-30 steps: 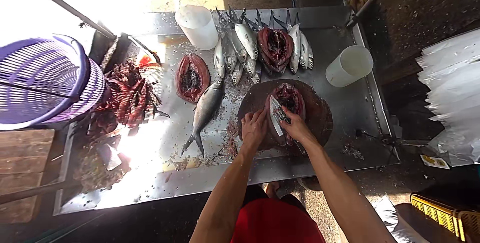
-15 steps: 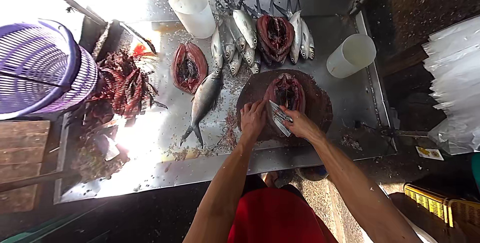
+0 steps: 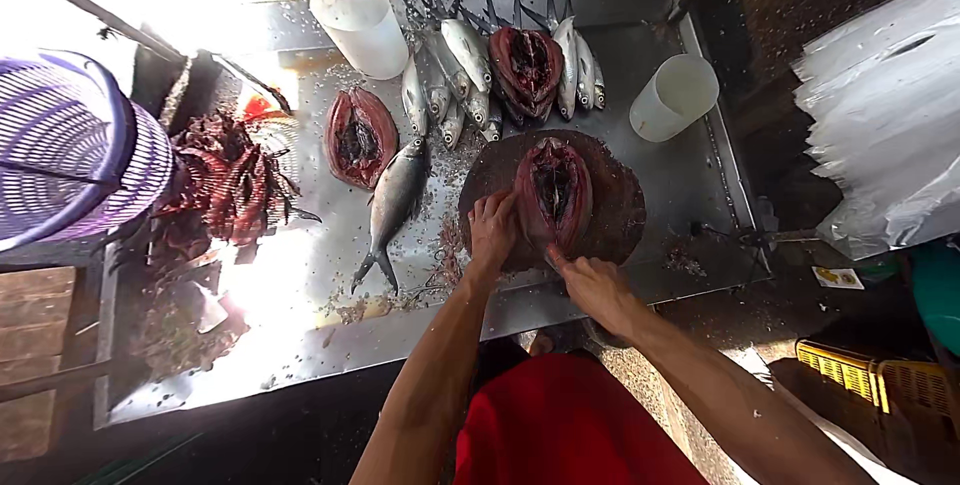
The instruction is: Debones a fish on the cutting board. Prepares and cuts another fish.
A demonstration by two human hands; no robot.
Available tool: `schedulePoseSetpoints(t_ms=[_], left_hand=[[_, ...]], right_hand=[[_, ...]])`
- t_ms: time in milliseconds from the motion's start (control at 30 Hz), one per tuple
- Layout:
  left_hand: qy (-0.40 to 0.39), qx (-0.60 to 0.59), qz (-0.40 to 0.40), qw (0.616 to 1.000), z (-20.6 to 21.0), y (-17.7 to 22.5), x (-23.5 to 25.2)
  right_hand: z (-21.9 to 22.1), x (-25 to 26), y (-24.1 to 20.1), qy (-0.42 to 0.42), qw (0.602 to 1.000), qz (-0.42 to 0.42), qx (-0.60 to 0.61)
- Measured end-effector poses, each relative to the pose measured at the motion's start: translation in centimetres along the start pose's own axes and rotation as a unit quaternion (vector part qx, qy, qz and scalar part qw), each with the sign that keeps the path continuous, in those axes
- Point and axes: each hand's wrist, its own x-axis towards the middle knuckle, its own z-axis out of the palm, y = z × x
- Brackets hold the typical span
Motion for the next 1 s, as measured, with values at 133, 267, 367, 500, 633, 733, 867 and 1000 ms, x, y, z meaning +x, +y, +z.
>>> schedulePoseSetpoints(t_ms=[133, 267, 367, 500, 633, 733, 867, 1000], left_hand=[[-0.086, 0.021, 0.172, 0.981, -1.4, -0.4, -0.6], [-0.096, 0.084, 0.206, 0.970, -1.9, -2.1, 0.6], [-0.081, 0.121, 0.174, 0.974, -2.3, -2.6, 1.2], [-0.101, 0.098, 0.132, 0.981, -1.7, -3.1, 1.3], [-0.102, 0.075, 0.089, 0.988, -1.0, -3.3, 1.0], [-0.078, 0.077, 0.089, 0.990, -0.9, -3.3, 0.9], [-0.056, 0.070, 0.101, 0.991, -0.7, -3.7, 0.7], [-0.052, 0.071, 0.105, 0.991, -0.7, -3.7, 0.7]], right_hand=[[0.5, -1.0, -2.3, 0.019, 1.000, 0.021, -0.012], [0.9, -0.9, -2.3, 0.009, 0.999, 0.042, 0.010], [1.1, -0.9, -1.5, 0.005, 0.998, 0.044, 0.042], [1.6, 0.0, 1.4, -0.004, 0.988, 0.020, 0.150], [1.7, 2.9, 4.6, 0.053, 0.944, -0.063, 0.319], [1.3, 6.2, 5.0, 0.097, 0.894, -0.068, 0.431], [0.4, 9.6, 4.0, 0.113, 0.867, -0.028, 0.484], [0.2, 11.1, 3.0, 0.119, 0.860, -0.026, 0.495]])
